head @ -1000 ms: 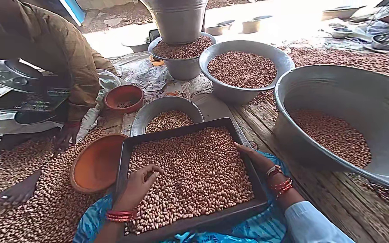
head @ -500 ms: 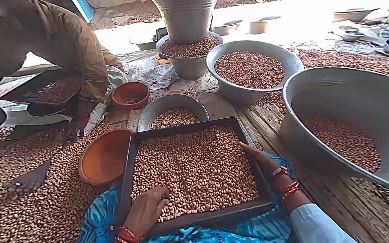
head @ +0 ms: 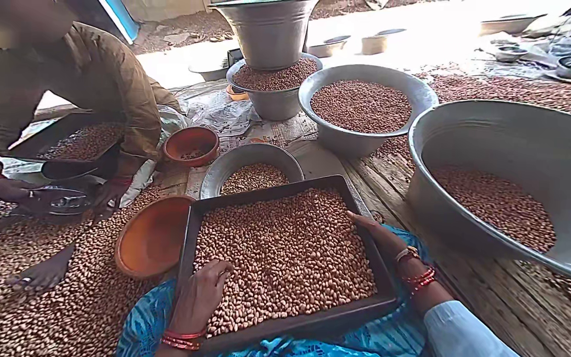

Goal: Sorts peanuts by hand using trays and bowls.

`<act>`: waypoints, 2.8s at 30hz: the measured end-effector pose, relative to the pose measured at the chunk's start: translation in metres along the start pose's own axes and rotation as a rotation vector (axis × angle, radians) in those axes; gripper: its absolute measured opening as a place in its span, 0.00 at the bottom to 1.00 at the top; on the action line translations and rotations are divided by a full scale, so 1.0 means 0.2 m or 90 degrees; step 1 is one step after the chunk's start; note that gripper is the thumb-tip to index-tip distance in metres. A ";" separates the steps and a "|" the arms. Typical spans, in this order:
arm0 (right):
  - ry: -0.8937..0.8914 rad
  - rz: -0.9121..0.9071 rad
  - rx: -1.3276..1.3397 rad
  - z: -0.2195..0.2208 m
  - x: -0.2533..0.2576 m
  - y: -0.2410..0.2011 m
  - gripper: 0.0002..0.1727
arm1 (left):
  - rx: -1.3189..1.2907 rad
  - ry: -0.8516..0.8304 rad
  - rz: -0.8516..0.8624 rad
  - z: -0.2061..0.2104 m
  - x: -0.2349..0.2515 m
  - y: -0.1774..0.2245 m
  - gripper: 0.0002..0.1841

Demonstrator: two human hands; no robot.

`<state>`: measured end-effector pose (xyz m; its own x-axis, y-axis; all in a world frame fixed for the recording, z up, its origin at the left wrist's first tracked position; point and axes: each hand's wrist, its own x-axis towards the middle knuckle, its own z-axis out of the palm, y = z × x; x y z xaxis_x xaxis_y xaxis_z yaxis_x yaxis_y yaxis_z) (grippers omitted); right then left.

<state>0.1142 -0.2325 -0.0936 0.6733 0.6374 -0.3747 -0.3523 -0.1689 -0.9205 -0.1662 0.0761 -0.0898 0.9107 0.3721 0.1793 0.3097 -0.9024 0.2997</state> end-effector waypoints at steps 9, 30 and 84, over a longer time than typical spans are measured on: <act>-0.001 0.003 -0.010 -0.01 0.01 0.01 0.20 | 0.037 -0.077 -0.044 0.01 0.01 0.02 0.07; -0.014 0.002 -0.004 -0.03 0.02 0.02 0.20 | -0.115 -0.014 -0.215 -0.03 0.27 -0.03 0.13; 0.001 -0.194 -0.940 0.79 -0.17 0.09 0.10 | -1.412 0.219 -0.609 -0.10 0.33 0.45 0.22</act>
<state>-0.0175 -0.1377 -0.0801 0.5996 0.7854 -0.1534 0.7481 -0.6182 -0.2412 -0.0844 0.0235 -0.0326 0.6304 0.5738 -0.5228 -0.3885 0.8163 0.4275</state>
